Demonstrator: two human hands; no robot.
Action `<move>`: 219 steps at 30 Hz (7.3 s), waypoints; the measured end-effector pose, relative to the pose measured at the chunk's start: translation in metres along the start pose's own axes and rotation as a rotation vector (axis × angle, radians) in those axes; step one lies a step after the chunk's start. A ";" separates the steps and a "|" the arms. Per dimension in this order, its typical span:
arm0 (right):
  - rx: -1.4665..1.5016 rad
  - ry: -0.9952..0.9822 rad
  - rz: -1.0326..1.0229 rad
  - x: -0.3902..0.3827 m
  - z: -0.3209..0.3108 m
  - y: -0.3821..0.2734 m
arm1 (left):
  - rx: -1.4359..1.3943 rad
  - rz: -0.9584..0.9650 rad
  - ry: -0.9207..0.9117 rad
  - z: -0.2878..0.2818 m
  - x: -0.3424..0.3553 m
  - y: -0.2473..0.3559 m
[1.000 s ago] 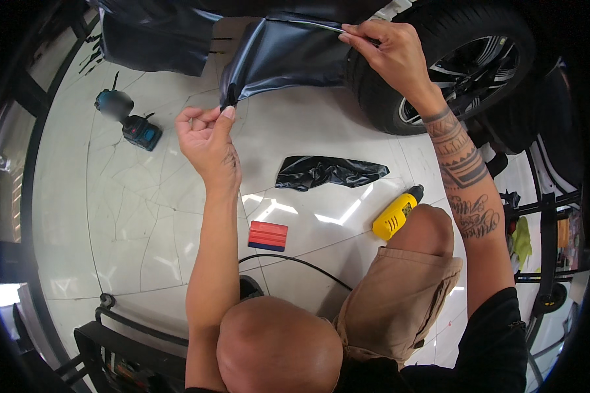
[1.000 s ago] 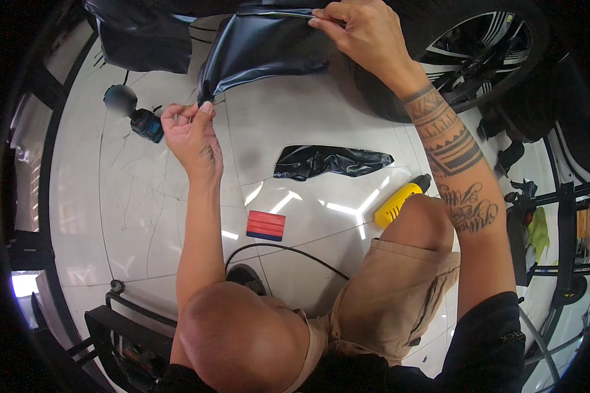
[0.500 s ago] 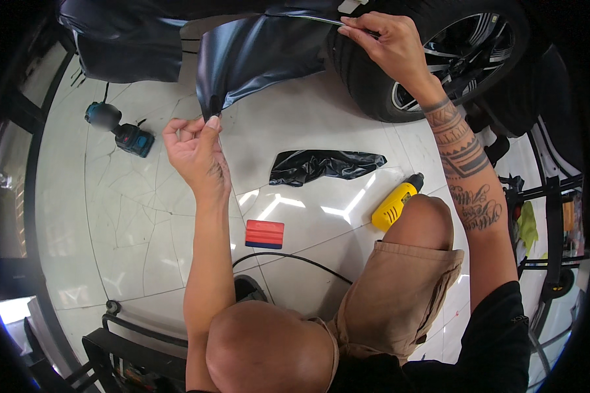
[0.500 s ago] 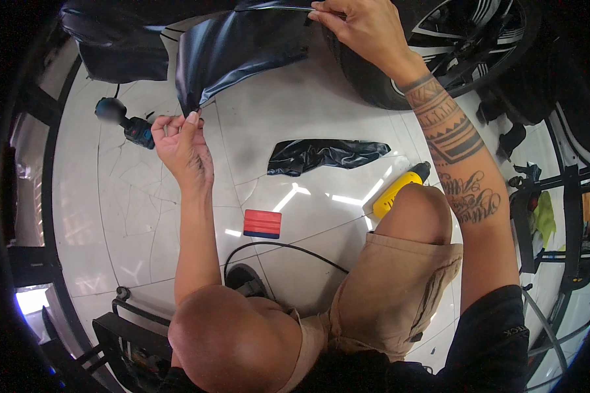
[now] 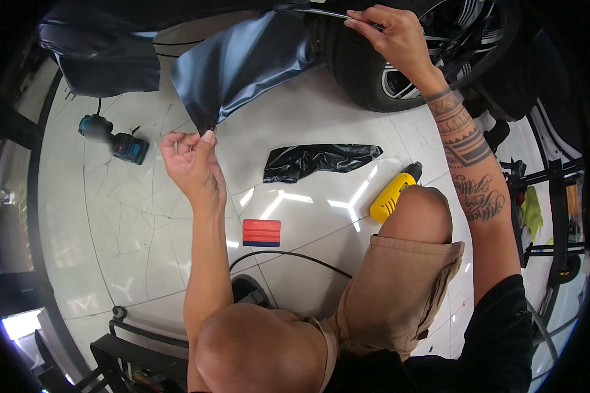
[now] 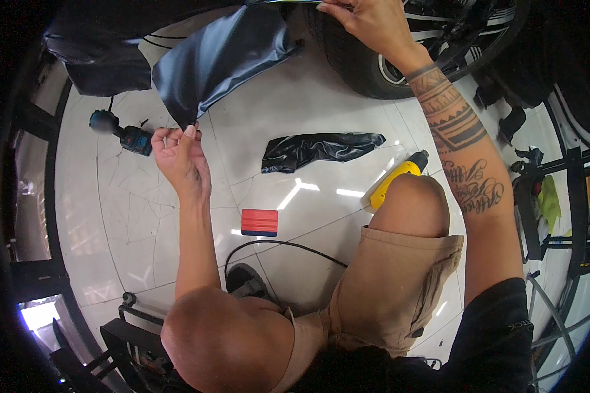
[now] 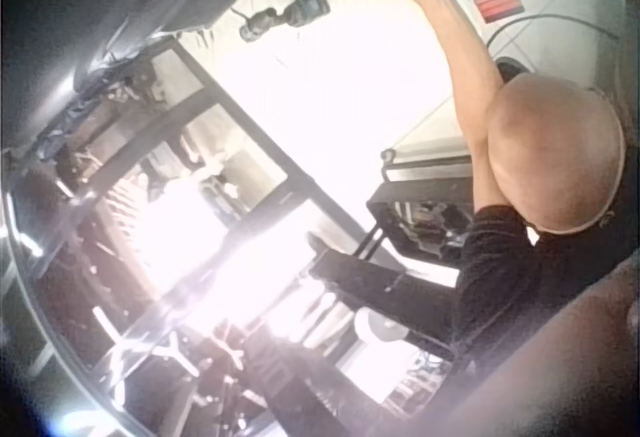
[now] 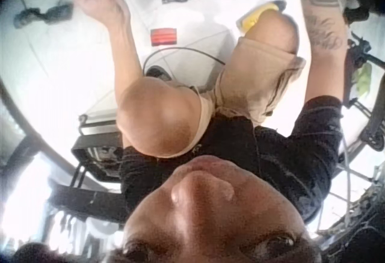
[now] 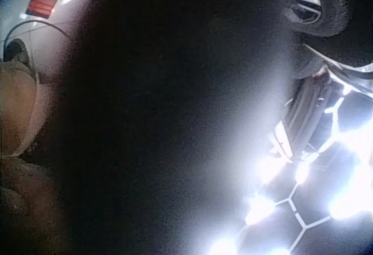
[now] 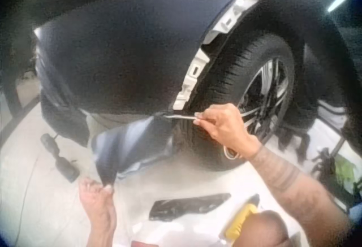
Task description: The person applies a matte black vinyl wrap to a car bumper using a heat gun, squeegee, and knife. They smooth the film, heat edges for adhesion, and trim excess material along the bumper contours.
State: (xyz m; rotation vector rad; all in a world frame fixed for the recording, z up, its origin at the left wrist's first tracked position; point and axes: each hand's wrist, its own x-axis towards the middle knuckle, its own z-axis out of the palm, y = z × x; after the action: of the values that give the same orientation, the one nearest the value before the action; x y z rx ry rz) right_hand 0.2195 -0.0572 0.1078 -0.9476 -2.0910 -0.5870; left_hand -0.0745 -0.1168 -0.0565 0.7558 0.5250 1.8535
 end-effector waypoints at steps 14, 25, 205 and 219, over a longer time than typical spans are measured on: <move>0.015 -0.062 0.142 -0.016 -0.032 0.028 | 0.098 -0.235 -0.096 -0.005 -0.037 -0.026; 0.095 -0.352 0.303 -0.098 -0.055 0.029 | 0.811 0.146 -1.042 0.080 -0.090 -0.041; 1.953 0.550 1.128 -0.001 0.068 -0.078 | 0.235 -0.244 -0.102 0.158 0.089 -0.038; 2.315 0.561 1.109 0.002 0.071 -0.072 | 0.224 -0.238 -0.197 0.152 0.092 -0.038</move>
State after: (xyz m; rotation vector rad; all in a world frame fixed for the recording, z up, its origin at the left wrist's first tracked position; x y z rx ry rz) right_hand 0.1311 -0.0551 0.0589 -0.1343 -0.3925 1.6099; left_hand 0.0319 -0.0148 0.0503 0.9705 0.6711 1.4978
